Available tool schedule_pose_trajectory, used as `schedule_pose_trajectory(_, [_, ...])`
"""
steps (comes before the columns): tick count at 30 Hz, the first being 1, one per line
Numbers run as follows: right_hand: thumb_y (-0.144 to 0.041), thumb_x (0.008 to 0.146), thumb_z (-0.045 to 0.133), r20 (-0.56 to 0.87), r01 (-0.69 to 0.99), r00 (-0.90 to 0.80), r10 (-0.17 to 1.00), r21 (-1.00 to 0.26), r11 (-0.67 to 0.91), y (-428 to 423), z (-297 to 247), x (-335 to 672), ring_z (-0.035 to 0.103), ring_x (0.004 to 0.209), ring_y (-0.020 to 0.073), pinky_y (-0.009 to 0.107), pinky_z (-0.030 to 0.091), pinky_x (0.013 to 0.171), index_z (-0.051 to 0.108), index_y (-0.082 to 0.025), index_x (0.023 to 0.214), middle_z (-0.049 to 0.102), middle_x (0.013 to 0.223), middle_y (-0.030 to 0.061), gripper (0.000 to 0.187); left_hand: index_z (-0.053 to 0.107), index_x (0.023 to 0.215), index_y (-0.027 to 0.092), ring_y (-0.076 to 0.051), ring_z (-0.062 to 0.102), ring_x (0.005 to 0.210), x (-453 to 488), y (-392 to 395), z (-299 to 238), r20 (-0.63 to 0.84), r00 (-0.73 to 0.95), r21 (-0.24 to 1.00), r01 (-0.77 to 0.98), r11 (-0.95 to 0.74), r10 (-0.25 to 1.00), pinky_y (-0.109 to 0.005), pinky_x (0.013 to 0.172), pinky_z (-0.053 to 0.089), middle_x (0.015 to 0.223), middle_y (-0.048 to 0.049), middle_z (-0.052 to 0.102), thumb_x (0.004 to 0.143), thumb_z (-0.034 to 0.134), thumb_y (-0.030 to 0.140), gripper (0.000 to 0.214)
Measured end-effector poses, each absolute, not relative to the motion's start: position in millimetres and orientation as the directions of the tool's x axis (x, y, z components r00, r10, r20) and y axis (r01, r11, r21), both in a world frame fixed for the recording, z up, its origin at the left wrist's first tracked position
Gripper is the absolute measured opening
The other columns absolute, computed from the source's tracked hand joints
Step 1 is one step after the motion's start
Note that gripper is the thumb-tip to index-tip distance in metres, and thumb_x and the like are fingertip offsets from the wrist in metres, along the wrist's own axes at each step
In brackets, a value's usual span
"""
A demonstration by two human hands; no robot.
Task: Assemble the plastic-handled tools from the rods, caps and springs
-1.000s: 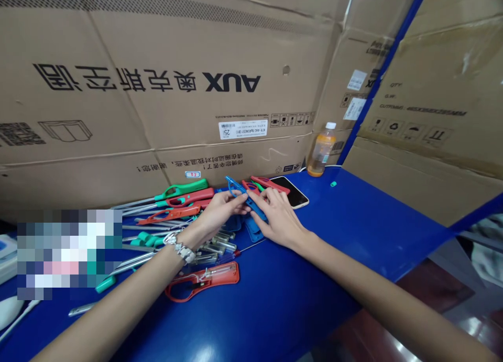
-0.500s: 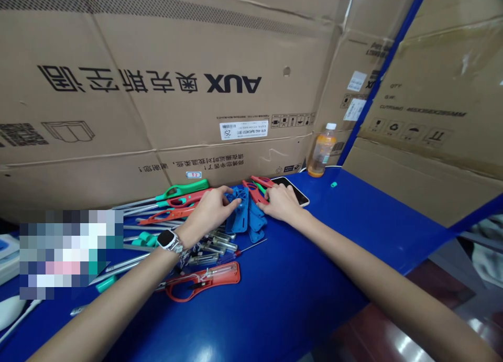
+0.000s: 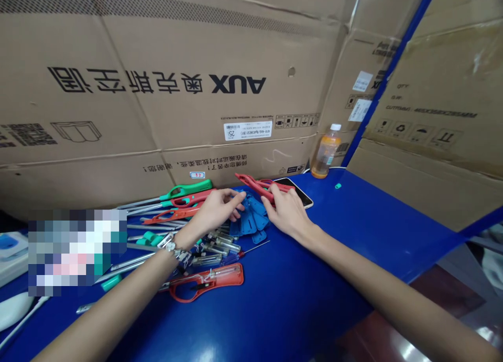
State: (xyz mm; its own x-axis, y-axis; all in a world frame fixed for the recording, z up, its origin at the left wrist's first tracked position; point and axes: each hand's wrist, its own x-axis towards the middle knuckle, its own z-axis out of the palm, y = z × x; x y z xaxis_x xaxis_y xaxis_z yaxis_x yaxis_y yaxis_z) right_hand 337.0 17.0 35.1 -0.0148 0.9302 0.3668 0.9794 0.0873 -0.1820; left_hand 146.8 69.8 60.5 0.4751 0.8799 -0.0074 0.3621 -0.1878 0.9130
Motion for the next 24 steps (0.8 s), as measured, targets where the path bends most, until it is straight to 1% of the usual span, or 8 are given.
schedule_pose_trajectory(2, [-0.030,0.099,0.036,0.379,0.973,-0.097,0.920,-0.156,0.167,6,34,328,0.067,0.089,0.0266,0.037,0.035,0.086,0.054,-0.014,0.118,0.074,0.096,0.0133,0.031,0.064,0.095,0.010,-0.017,0.068,0.069,151,67,61,-0.060,0.491,0.978,0.202,-0.046,0.869,-0.030,0.065,0.057,0.093,-0.0134,0.073,0.089,0.060,0.046,0.036])
schedule_pose_trajectory(4, [-0.026,0.097,0.039,0.382,0.956,-0.162,0.910,-0.168,0.240,-1,33,319,0.066,0.099,0.0275,0.038,0.035,0.090,0.050,-0.013,0.128,0.071,0.110,0.0155,0.035,0.064,0.097,0.010,-0.016,0.069,0.073,153,64,60,-0.040,0.482,0.998,0.063,0.011,0.875,-0.029,0.071,0.058,0.094,-0.0123,0.073,0.088,0.065,0.042,0.033])
schedule_pose_trajectory(7, [-0.032,0.094,0.048,0.405,0.908,-0.177,0.897,-0.284,0.308,-6,32,311,0.064,0.103,0.0284,0.040,0.038,0.091,0.045,-0.015,0.137,0.067,0.122,0.0144,0.046,0.065,0.097,0.010,-0.015,0.069,0.079,148,60,54,-0.013,0.495,0.998,-0.041,0.038,0.869,-0.027,0.072,0.058,0.094,-0.0108,0.073,0.087,0.067,0.038,0.030])
schedule_pose_trajectory(10, [-0.043,0.091,0.056,0.373,0.780,-0.172,0.912,-0.514,0.357,-4,32,309,0.067,0.083,0.0237,0.036,0.046,0.078,0.049,-0.020,0.135,0.073,0.103,0.0075,0.050,0.066,0.099,0.010,-0.016,0.068,0.081,137,57,49,0.012,0.517,0.996,-0.081,0.036,0.856,-0.024,0.067,0.056,0.098,-0.0107,0.073,0.084,0.069,0.041,0.034])
schedule_pose_trajectory(13, [-0.047,0.090,0.057,0.331,0.603,-0.172,0.928,-0.710,0.365,1,30,309,0.064,0.070,0.0190,0.030,0.048,0.066,0.054,-0.021,0.129,0.073,0.091,0.0042,0.047,0.067,0.097,0.010,-0.014,0.068,0.077,130,56,46,0.054,0.517,0.996,-0.092,-0.007,0.854,-0.026,0.071,0.057,0.094,-0.0098,0.073,0.083,0.070,0.042,0.035])
schedule_pose_trajectory(17, [-0.044,0.092,0.054,0.337,0.494,-0.136,0.932,-0.792,0.358,7,25,309,0.064,0.072,0.0177,0.029,0.049,0.065,0.062,-0.018,0.116,0.072,0.089,0.0047,0.036,0.068,0.095,0.010,-0.016,0.069,0.079,131,55,45,0.079,0.517,0.996,-0.069,-0.051,0.852,-0.030,0.079,0.058,0.089,-0.0084,0.073,0.081,0.072,0.043,0.036])
schedule_pose_trajectory(20, [-0.048,0.096,0.045,0.256,0.411,-0.189,0.948,-0.856,0.313,8,24,312,0.059,0.059,0.0142,0.026,0.045,0.055,0.062,-0.017,0.110,0.068,0.077,0.0024,0.037,0.068,0.097,0.011,-0.017,0.069,0.076,133,55,45,0.064,0.532,0.998,-0.053,-0.043,0.844,-0.032,0.079,0.059,0.088,-0.0075,0.073,0.079,0.073,0.043,0.036])
schedule_pose_trajectory(24, [-0.052,0.099,0.032,0.219,0.341,-0.226,0.949,-0.895,0.288,9,25,316,0.051,0.050,0.0118,0.025,0.043,0.054,0.060,-0.018,0.100,0.061,0.064,-0.0011,0.044,0.068,0.093,0.013,-0.015,0.069,0.071,134,55,46,0.006,0.487,0.998,-0.058,0.025,0.873,-0.031,0.075,0.060,0.084,-0.0062,0.073,0.079,0.073,0.037,0.029])
